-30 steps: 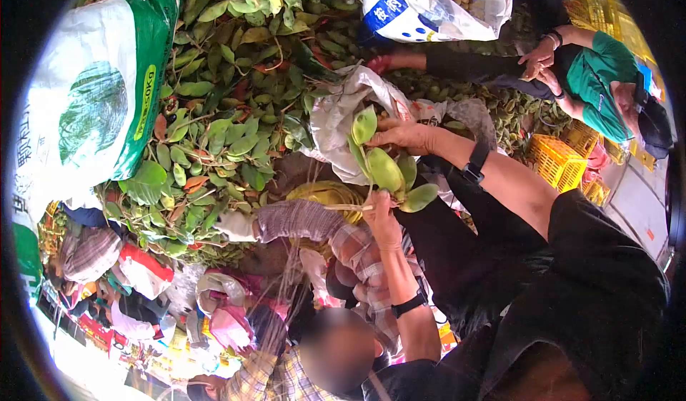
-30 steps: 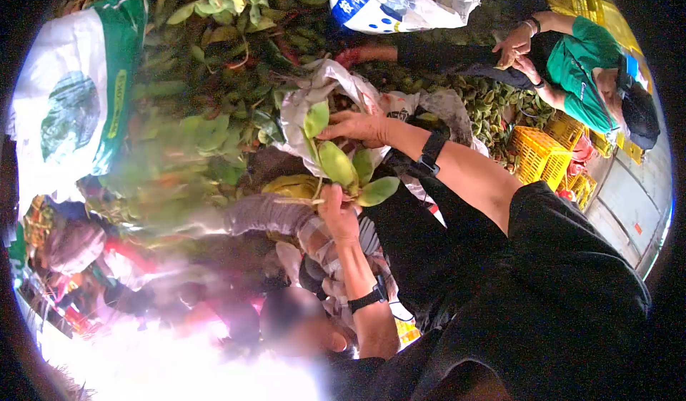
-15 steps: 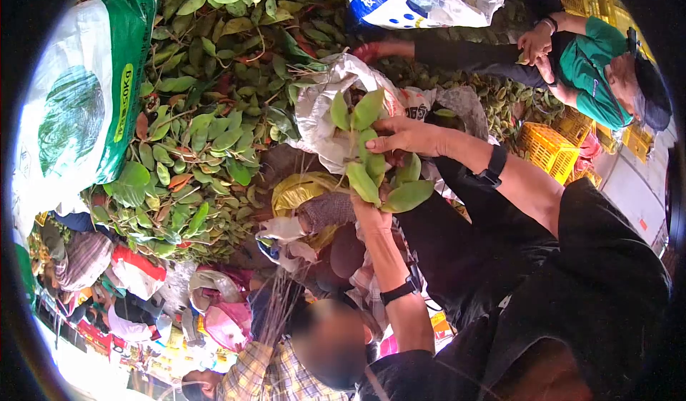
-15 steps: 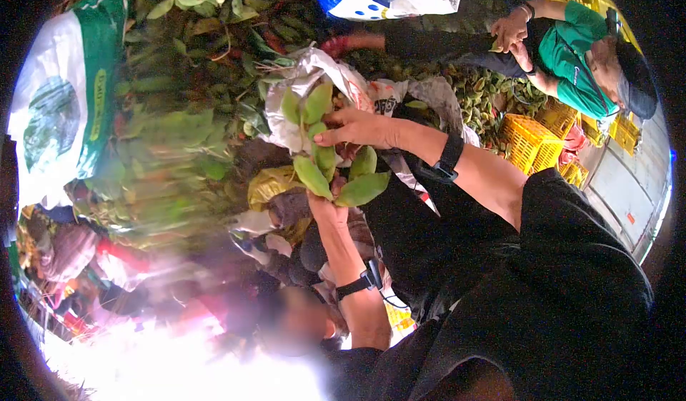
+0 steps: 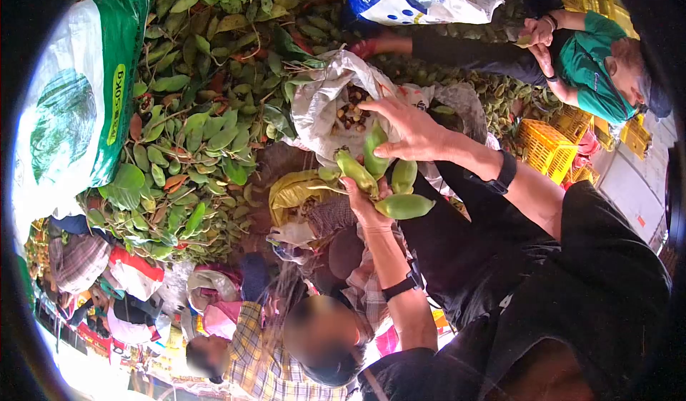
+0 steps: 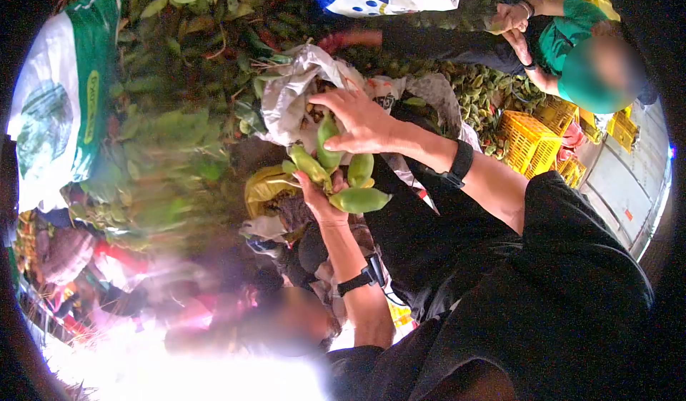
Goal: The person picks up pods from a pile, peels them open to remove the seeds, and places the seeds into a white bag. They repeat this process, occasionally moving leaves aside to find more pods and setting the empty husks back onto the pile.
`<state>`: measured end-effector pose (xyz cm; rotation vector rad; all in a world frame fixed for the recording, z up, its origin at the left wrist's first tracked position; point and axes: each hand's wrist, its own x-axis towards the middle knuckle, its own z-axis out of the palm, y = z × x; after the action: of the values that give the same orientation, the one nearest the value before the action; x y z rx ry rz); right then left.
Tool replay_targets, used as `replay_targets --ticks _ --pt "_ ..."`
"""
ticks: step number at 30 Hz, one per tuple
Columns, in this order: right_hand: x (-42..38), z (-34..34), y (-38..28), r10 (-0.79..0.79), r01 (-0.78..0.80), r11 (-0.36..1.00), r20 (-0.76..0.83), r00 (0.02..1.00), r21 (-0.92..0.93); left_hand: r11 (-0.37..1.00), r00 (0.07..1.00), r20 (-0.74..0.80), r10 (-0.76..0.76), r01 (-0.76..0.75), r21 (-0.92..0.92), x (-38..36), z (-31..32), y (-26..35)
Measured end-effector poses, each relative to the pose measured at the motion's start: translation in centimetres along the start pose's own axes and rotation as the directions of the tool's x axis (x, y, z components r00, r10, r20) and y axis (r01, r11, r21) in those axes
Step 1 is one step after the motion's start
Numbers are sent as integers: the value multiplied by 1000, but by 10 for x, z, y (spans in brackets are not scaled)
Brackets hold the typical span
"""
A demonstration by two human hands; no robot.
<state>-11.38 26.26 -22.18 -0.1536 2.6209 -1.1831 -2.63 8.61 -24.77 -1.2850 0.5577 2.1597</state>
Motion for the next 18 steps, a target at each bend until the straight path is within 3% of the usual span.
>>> replay_targets --ticks 3,4,5,7,9,11,12,13,15,17,18 --pt "8 -11 -13 -139 142 990 104 985 -23 998 995 -86 -45 41 -51 -4 -3 -4" --pt "4 -7 -15 18 -38 997 296 955 64 981 989 -76 124 -110 161 -3 1 -9" --pt "8 -11 -27 277 -381 918 507 816 111 897 959 -28 283 -255 361 -2 4 -14" --pt "2 6 -20 353 -328 933 542 763 -147 603 880 188 436 -441 664 0 5 -19" --pt "-5 17 -5 311 -292 949 505 805 -120 468 864 250 437 -456 756 1 9 -16" --pt "-4 11 -5 310 -425 897 515 799 119 756 973 107 206 -227 614 -6 10 -6" --pt "-2 5 -5 282 -484 840 568 774 243 745 988 77 135 -153 649 -10 12 -1" --pt "-3 6 -4 279 -481 844 571 772 238 750 987 77 140 -156 643 -9 16 2" --pt "-7 8 -6 218 -354 884 399 891 307 738 977 112 181 -211 641 -5 22 3" --pt "-10 5 -4 284 -430 872 473 834 235 722 965 109 239 -252 644 -1 25 -2" --pt "-10 5 -2 271 -476 806 496 825 352 709 959 124 257 -274 650 -1 25 -4"
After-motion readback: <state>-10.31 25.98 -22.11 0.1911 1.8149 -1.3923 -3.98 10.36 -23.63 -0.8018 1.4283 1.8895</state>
